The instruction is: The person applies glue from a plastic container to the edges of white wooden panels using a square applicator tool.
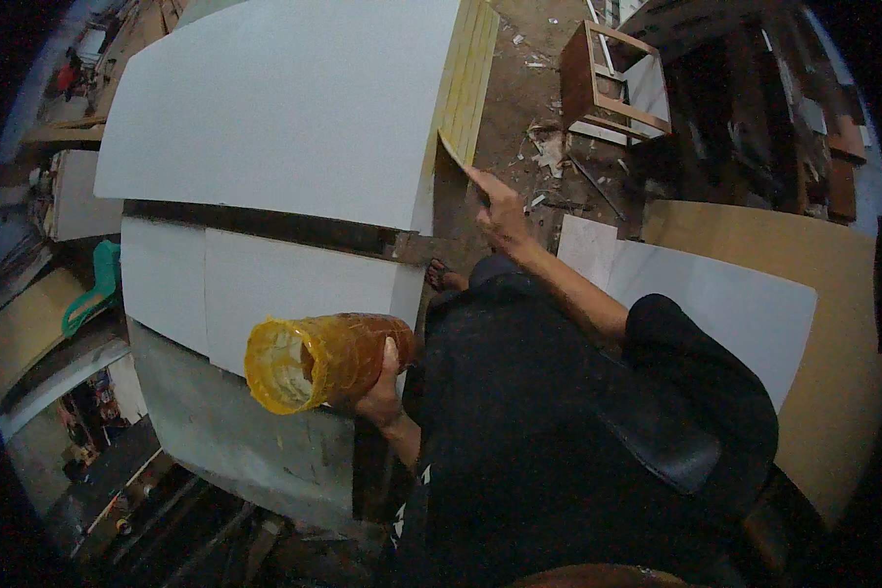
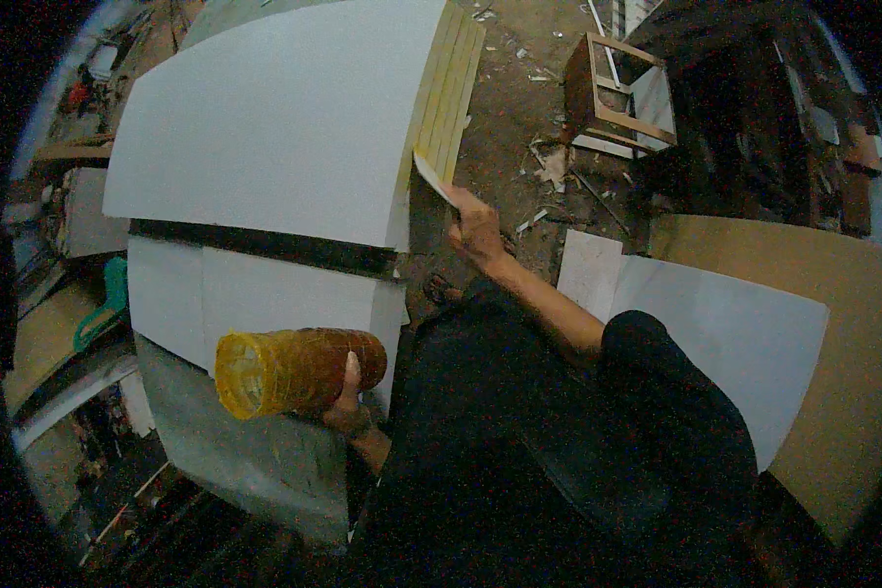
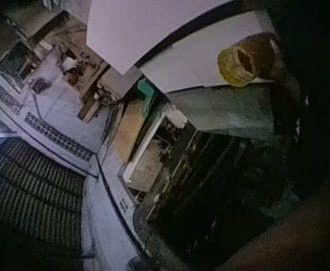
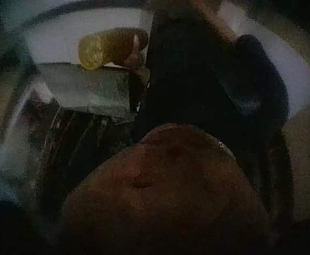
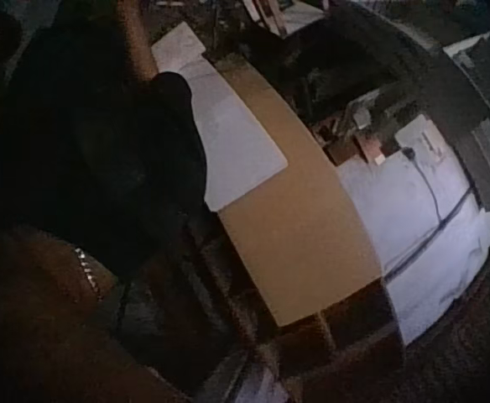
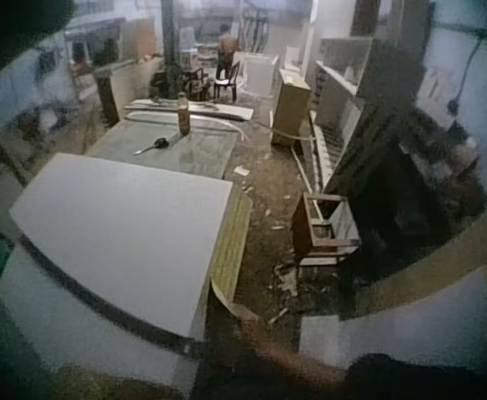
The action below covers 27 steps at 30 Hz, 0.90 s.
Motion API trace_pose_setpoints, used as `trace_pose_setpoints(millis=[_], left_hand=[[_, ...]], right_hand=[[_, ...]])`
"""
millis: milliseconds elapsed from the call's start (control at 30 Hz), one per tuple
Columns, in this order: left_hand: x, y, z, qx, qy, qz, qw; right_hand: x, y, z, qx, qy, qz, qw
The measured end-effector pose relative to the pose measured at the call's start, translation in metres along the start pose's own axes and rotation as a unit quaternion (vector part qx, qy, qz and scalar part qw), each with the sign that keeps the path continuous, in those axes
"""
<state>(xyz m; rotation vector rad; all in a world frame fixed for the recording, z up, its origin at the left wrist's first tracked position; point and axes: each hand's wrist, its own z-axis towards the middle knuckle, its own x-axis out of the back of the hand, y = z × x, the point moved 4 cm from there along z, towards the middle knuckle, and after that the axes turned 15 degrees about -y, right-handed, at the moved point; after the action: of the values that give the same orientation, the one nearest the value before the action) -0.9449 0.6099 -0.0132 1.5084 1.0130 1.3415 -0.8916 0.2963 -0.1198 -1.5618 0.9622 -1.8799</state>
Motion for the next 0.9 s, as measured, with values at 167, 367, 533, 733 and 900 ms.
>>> trace_pose_setpoints(millis=[167,367,533,733,900], left_hand=[[0.001,0.0,-0.001,0.001,0.009,0.007,1.0],[-0.001,-0.006,0.002,0.013,0.008,-0.044,0.999],[-0.001,0.001,0.005,-0.014,0.011,-0.073,0.997],[-0.004,0.017,0.009,-0.04,0.003,-0.075,0.996],[-0.002,0.0,0.009,-0.029,-0.011,-0.054,0.998]], right_hand=[[-0.003,-0.006,-0.033,0.003,-0.063,0.041,0.997],[-0.01,-0.006,-0.064,-0.009,-0.076,0.007,0.997],[-0.001,-0.027,-0.08,-0.018,-0.124,0.121,0.985],[-0.01,0.086,-0.088,-0.074,0.001,0.16,0.984],[0.022,0.051,-0.041,-0.184,0.032,0.353,0.917]])
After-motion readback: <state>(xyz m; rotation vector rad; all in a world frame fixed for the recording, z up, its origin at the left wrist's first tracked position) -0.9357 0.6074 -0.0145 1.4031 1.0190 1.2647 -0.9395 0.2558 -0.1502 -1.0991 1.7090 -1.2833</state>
